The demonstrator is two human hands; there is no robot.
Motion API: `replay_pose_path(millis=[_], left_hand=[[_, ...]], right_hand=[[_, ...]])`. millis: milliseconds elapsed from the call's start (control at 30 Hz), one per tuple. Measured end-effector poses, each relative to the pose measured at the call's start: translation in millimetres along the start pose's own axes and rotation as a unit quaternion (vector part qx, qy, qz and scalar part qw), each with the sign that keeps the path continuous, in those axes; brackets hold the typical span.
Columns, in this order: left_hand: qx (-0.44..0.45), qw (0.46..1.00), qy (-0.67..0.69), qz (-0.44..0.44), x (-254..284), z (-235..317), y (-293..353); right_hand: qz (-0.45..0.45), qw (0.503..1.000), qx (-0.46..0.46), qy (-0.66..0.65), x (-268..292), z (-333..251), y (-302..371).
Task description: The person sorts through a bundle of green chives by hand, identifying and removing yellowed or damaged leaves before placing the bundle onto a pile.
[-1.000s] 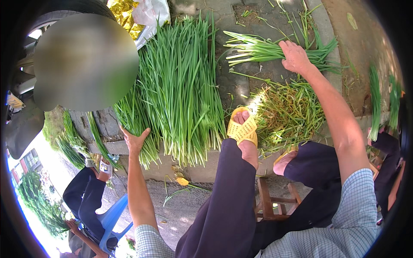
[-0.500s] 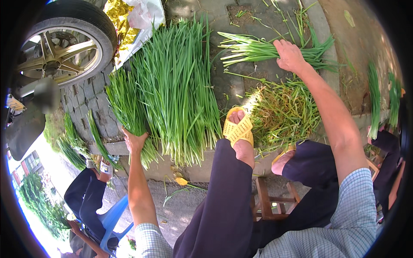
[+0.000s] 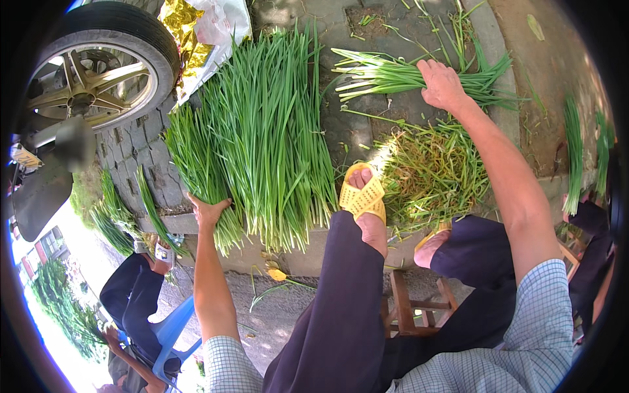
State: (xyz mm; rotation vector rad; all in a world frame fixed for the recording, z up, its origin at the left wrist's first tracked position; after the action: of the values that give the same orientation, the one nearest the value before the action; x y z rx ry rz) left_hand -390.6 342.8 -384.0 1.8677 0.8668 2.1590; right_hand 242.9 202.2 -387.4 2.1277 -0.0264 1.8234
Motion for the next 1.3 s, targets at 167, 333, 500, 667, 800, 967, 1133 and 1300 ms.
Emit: replay_pose_path(millis=[167, 333, 500, 667, 800, 967, 1133, 1300], left_hand=[[-0.019, 0.999, -0.036, 0.035, -2.9, 15.6, 5.0], [-0.005, 0.997, -0.027, 0.073, 1.2, 7.6, 2.1], [0.014, 0.994, -0.073, 0.084, 11.6, 26.2, 8.9], [-0.002, 0.995, -0.062, 0.077, 27.9, 23.3, 14.5], [-0.022, 0.996, -0.005, 0.085, 52.6, -7.7, 12.3], [-0.075, 0.983, 0.132, 0.107, 97.7, -53.6, 27.6], [-0.137, 0.956, 0.246, 0.086, 132.6, -43.1, 60.0], [-0.214, 0.936, 0.259, 0.104, 163.8, -22.7, 90.8]], right_hand=[[-0.007, 1.000, -0.013, 0.006, -1.2, 3.4, 0.1], [-0.014, 1.000, -0.008, 0.009, -0.3, -2.1, 2.3], [0.014, 0.999, 0.033, 0.037, 1.8, -0.8, 0.7], [-0.033, 0.998, 0.044, 0.017, 8.0, 0.4, 7.6], [-0.037, 0.997, 0.069, 0.025, 35.6, -0.6, 11.1], [-0.033, 0.994, 0.091, 0.044, 76.4, -0.1, 22.4], [-0.013, 0.996, 0.087, 0.033, 109.7, 10.6, 45.0], [0.058, 0.993, 0.090, 0.054, 138.9, 30.7, 80.6]])
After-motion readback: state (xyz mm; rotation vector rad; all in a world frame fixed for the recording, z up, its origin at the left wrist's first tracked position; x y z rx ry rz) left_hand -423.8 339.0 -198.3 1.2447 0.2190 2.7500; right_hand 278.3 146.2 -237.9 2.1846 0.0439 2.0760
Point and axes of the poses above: each hand's wrist, its own y-axis away from the middle knuckle, its own x-axis out of the back of the hand, z = x × y, the point moved 3 cm from there along -y, towards the middle knuckle, and after that the axes turned 2 degrees about -z, right-handed, at the moved point
